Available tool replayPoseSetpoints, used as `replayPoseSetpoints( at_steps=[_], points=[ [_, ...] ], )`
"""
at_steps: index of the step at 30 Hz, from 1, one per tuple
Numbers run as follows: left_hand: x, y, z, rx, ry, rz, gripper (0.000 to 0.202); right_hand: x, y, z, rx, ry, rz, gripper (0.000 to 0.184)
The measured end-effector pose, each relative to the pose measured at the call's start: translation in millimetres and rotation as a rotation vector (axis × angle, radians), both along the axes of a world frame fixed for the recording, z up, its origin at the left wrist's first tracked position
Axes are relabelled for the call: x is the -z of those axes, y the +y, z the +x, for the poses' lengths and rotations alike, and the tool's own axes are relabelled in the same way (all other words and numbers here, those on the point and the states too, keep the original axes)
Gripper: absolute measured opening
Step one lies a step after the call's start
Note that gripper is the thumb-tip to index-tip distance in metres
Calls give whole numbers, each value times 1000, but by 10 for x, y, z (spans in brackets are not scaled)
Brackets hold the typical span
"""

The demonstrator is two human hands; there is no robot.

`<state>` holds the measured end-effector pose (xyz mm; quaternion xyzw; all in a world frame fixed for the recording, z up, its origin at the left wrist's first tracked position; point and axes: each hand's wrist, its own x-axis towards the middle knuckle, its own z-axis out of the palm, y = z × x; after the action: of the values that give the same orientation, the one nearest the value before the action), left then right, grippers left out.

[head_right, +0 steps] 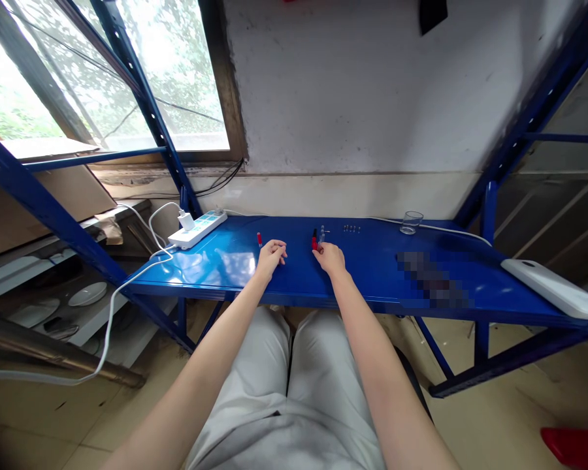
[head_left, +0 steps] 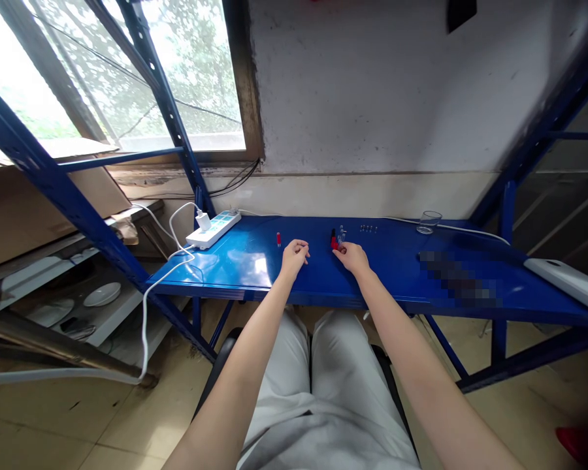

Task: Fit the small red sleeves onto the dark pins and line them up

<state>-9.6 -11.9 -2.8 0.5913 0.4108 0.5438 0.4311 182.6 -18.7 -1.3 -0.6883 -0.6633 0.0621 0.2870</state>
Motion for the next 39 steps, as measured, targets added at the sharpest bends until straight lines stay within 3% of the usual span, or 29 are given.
replayPoseSetpoints(
  at_steps=[17, 25, 39],
  points=[
    [-12, -20, 4, 4, 17, 16, 10, 20, 65, 21, 41, 21, -44, 26],
    [15, 9, 5, 9, 21, 20, 11, 82, 51, 129, 102, 128, -48, 17],
    [-6, -6, 11, 4, 26, 16, 11, -18, 32, 57, 190, 55, -62, 24]
  ],
)
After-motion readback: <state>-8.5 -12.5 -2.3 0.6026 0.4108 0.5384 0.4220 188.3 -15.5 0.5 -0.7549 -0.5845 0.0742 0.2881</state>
